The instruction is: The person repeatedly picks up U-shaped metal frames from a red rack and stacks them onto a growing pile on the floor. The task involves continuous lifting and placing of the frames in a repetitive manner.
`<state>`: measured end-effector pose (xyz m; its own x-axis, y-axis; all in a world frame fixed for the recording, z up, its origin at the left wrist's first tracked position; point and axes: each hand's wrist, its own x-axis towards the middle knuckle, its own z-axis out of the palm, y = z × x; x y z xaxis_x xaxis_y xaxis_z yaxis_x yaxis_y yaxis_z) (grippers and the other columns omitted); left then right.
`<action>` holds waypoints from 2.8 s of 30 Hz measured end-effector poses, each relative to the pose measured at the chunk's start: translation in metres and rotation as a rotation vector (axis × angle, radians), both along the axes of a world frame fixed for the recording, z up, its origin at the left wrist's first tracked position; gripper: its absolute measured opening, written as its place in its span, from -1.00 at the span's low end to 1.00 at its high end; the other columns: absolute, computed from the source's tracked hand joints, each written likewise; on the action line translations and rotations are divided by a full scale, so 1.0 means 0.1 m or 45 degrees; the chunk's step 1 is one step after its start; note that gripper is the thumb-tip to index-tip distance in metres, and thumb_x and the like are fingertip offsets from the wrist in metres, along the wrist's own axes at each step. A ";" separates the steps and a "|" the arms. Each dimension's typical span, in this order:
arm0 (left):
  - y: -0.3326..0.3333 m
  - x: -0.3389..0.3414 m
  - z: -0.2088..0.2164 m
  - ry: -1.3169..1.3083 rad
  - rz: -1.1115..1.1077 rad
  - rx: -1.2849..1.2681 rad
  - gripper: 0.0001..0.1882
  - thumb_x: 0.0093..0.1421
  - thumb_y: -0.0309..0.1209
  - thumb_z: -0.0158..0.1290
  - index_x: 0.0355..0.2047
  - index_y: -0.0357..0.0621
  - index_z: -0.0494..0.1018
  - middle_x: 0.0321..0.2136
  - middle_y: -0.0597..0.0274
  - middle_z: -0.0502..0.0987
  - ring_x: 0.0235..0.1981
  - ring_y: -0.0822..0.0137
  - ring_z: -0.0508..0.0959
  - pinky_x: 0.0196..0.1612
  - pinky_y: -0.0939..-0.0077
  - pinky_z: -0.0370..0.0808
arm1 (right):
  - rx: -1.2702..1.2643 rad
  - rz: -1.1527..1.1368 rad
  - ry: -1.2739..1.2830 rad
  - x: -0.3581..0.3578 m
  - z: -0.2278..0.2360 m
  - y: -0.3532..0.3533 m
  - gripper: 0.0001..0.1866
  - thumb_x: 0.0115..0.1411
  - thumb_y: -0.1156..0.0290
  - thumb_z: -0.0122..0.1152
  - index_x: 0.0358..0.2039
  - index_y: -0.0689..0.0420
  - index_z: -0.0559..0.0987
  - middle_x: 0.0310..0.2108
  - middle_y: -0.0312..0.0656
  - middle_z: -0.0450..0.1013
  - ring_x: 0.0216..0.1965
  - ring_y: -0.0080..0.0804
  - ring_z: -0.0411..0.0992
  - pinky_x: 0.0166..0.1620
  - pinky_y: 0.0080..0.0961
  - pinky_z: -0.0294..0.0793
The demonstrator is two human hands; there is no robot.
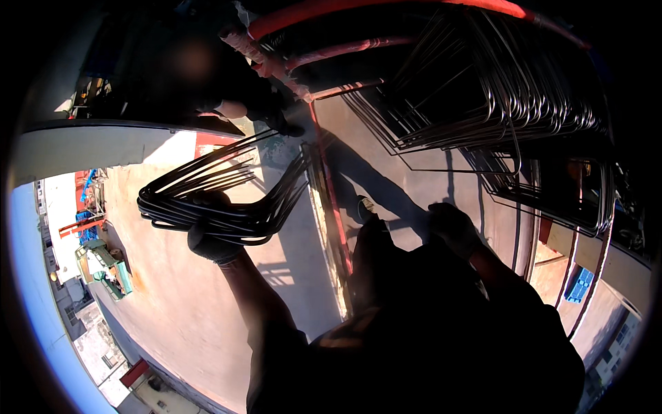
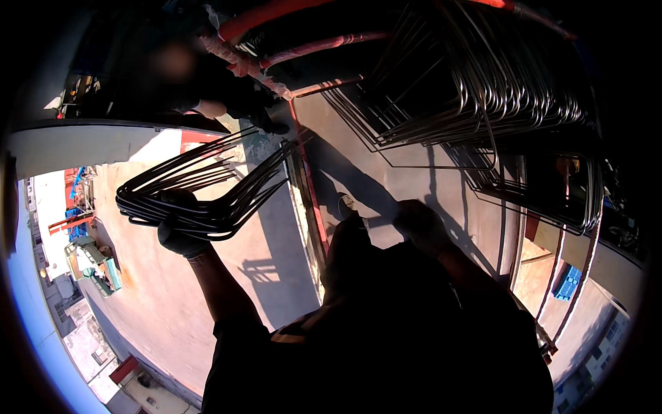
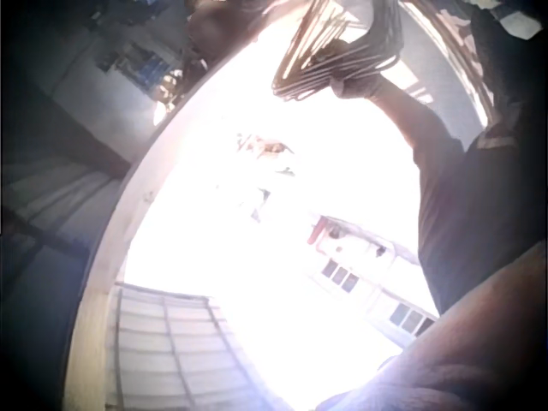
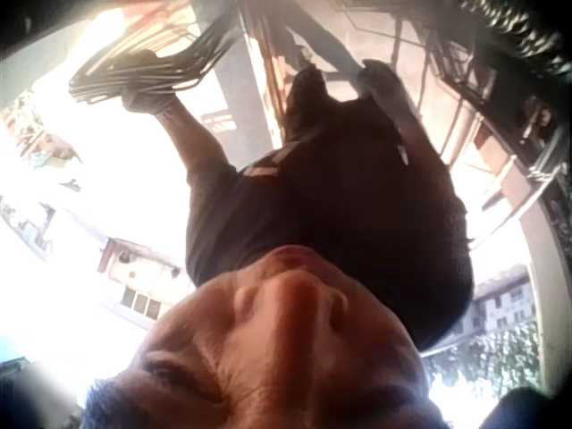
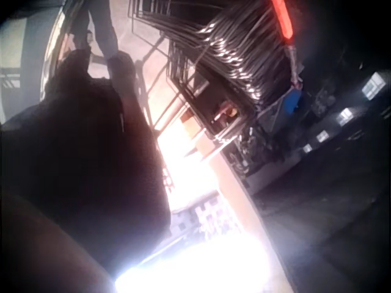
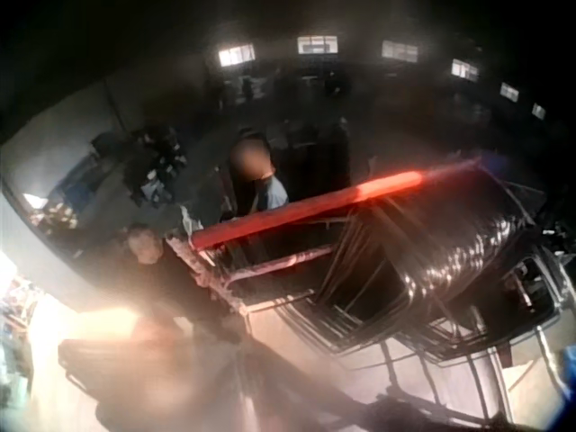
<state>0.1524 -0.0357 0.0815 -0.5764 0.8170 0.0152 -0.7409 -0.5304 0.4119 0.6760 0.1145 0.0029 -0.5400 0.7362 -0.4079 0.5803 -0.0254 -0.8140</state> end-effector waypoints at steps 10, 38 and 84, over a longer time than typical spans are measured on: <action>-0.52 1.62 0.86 -0.152 -0.344 0.434 -0.18 0.17 -0.55 0.32 0.43 -0.25 0.29 0.37 0.10 0.44 0.40 0.20 0.40 0.44 0.28 0.38 | -1.259 -0.519 0.511 -0.91 0.57 -0.15 -0.08 0.38 -0.25 0.26 0.45 0.24 0.34 0.30 0.03 0.43 0.32 -0.14 0.38 0.33 -0.11 0.32; 0.09 7.36 0.86 -0.355 -1.033 -0.209 -0.56 0.16 -0.22 0.36 -0.07 -0.10 0.45 -0.35 0.31 0.46 -0.33 0.29 0.49 -0.27 0.32 0.45 | -1.919 -1.250 0.918 3.95 -0.48 -1.72 -0.44 0.41 -0.08 0.24 -0.06 0.27 0.65 -0.14 0.10 0.66 -0.13 0.04 0.66 0.04 0.03 0.67; 4.46 10.83 -0.80 0.578 -1.293 -0.909 -0.61 0.47 -0.36 0.09 0.18 -0.40 0.49 0.16 -0.02 0.58 0.26 0.03 0.52 0.43 -0.01 0.39 | -0.543 -2.252 1.664 7.37 -1.41 1.72 -0.09 0.45 -0.47 -0.30 0.49 -0.03 0.35 0.40 -0.20 0.41 0.32 -0.21 0.42 0.38 -0.17 0.39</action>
<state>1.2349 0.4103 0.0016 0.2351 0.7887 -0.5681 -0.4007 0.6111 0.6826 1.4128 0.2865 -0.1378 0.3407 0.6243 -0.7030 -0.9079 0.0243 -0.4184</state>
